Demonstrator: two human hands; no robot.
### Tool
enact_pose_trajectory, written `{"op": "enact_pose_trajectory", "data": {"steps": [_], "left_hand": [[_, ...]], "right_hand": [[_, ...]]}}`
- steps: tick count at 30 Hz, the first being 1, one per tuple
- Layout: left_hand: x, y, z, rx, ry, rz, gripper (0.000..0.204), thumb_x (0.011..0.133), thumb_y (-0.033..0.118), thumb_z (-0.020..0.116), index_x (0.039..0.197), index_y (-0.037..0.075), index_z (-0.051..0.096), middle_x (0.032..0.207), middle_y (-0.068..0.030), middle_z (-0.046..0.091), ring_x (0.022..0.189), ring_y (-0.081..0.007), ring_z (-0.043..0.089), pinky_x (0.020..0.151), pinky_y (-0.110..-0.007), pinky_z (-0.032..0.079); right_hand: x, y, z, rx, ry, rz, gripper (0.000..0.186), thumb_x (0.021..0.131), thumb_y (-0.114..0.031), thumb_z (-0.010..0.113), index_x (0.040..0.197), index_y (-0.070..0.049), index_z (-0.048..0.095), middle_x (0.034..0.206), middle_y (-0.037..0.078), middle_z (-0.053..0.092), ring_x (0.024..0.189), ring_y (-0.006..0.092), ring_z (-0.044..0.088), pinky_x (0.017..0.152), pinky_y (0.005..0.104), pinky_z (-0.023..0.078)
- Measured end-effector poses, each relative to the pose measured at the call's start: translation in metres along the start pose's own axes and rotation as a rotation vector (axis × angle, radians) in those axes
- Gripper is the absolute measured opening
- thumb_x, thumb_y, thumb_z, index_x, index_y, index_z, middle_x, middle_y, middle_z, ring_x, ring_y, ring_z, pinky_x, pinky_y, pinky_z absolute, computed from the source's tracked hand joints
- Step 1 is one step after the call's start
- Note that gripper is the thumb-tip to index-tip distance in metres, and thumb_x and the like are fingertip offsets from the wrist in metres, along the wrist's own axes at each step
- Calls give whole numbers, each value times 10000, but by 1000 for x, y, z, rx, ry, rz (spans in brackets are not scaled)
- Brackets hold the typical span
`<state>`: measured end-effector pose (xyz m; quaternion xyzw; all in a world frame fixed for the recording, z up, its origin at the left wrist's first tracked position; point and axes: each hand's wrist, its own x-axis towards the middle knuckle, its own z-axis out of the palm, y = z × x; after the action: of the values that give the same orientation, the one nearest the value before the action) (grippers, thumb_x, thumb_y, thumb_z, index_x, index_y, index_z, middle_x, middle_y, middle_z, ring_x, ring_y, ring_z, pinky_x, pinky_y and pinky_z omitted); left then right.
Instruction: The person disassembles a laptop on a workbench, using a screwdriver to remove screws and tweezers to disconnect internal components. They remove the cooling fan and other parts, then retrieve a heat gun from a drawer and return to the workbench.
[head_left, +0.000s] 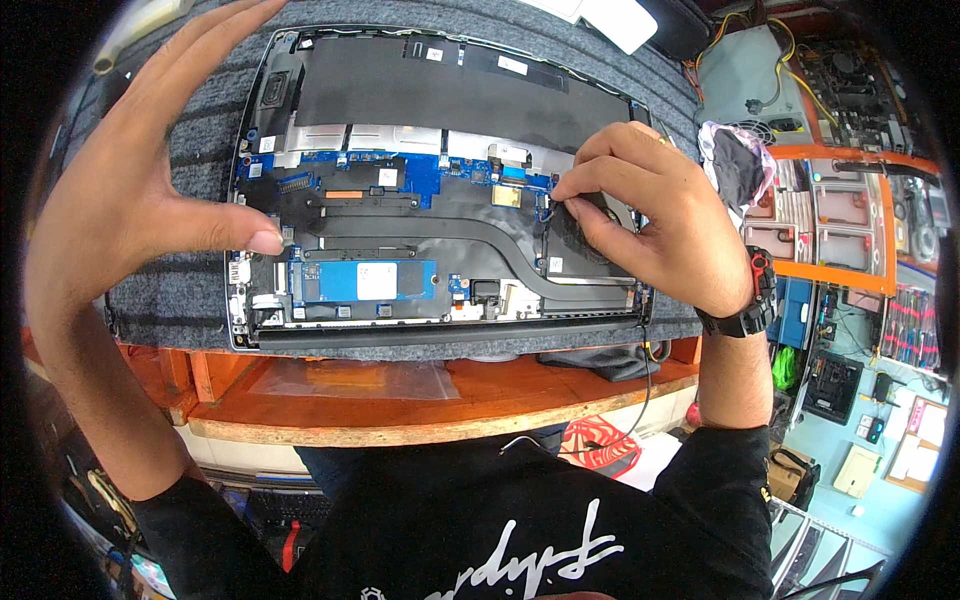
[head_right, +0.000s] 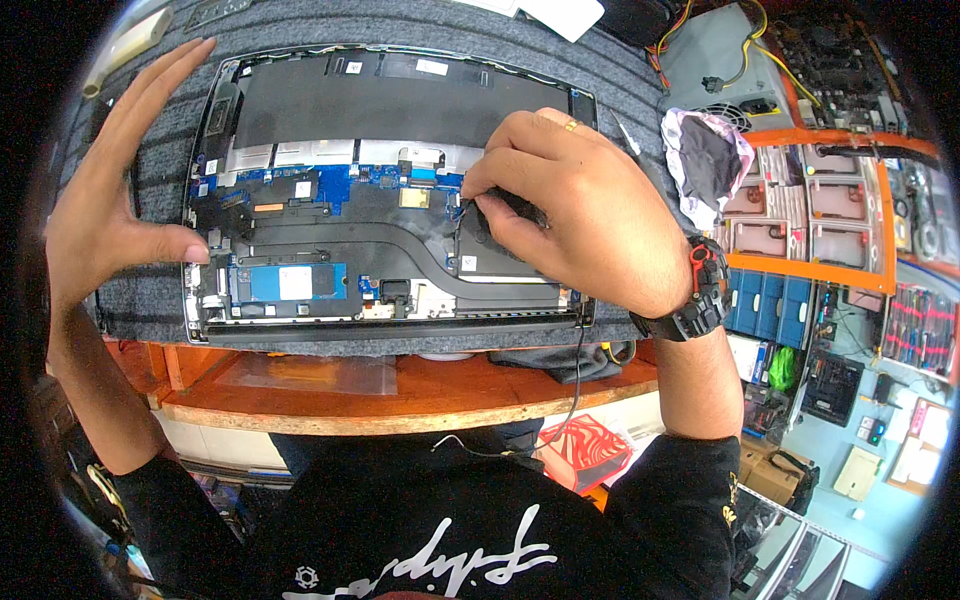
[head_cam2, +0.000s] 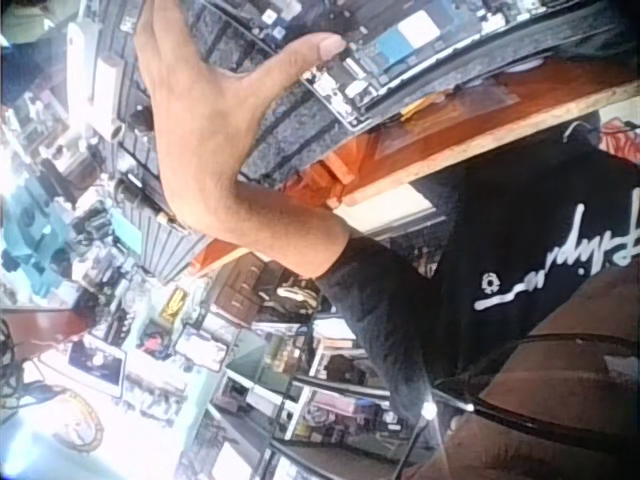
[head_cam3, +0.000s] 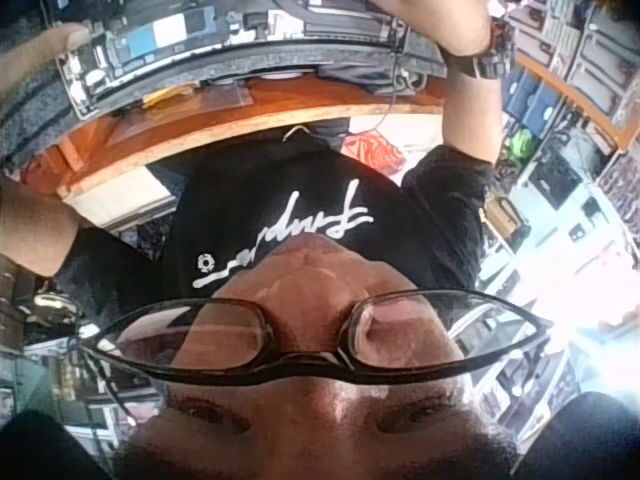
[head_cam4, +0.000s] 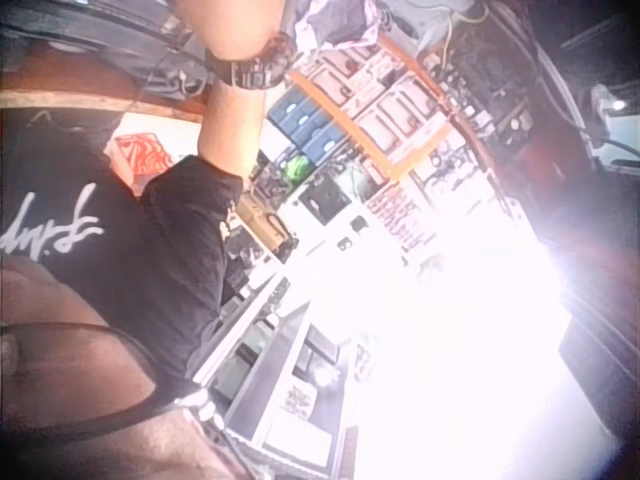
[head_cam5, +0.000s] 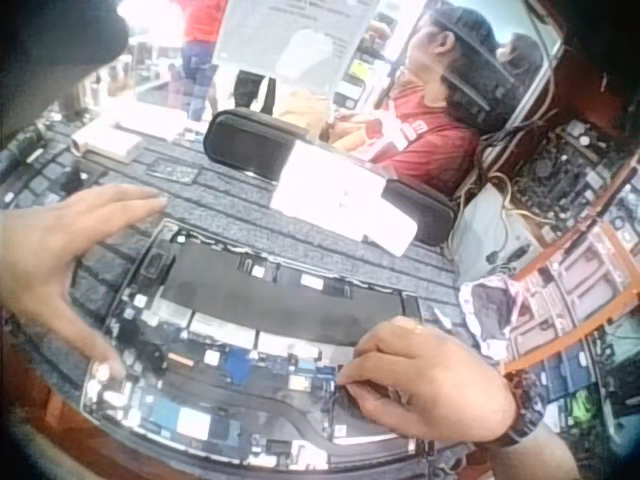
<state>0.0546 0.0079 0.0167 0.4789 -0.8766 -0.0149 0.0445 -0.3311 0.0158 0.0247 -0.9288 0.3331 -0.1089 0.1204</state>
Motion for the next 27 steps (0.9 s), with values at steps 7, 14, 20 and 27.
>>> {"op": "enact_pose_trajectory", "data": {"steps": [7, 14, 20, 27], "left_hand": [[-10, 6, 12, -132, -69, -98, 1519, 350, 699, 870, 1629, 108, 303, 1637, -237, 351, 1537, -389, 312, 1288, -504, 220], [-15, 6, 8, -237, -153, -209, 1538, 330, 679, 878, 1636, 114, 295, 1571, -275, 441, 1505, -401, 374, 1273, -502, 254], [-15, 4, 11, -260, -144, -201, 1545, 318, 675, 883, 1638, 130, 295, 1549, -304, 453, 1495, -409, 388, 1265, -517, 268], [-15, 4, 10, -226, -167, -207, 1514, 364, 666, 893, 1642, 130, 283, 1549, -300, 455, 1497, -407, 387, 1263, -510, 275]], "right_hand": [[-2, -3, 6, -9, 13, 51, 117, 850, -79, 737, 950, -37, 696, 921, 112, 625, 910, 328, 622, 782, 423, 523], [4, 5, -1, -15, -25, -38, 116, 853, -79, 731, 957, -39, 699, 939, 108, 637, 925, 335, 628, 795, 425, 526], [2, 6, -9, -35, -108, -106, 175, 831, -60, 719, 1002, -94, 714, 1001, 73, 644, 968, 302, 629, 821, 415, 512], [10, 16, -11, -186, -183, -243, 298, 784, -56, 723, 1064, -156, 689, 1030, 32, 606, 983, 263, 604, 831, 401, 479]]}}
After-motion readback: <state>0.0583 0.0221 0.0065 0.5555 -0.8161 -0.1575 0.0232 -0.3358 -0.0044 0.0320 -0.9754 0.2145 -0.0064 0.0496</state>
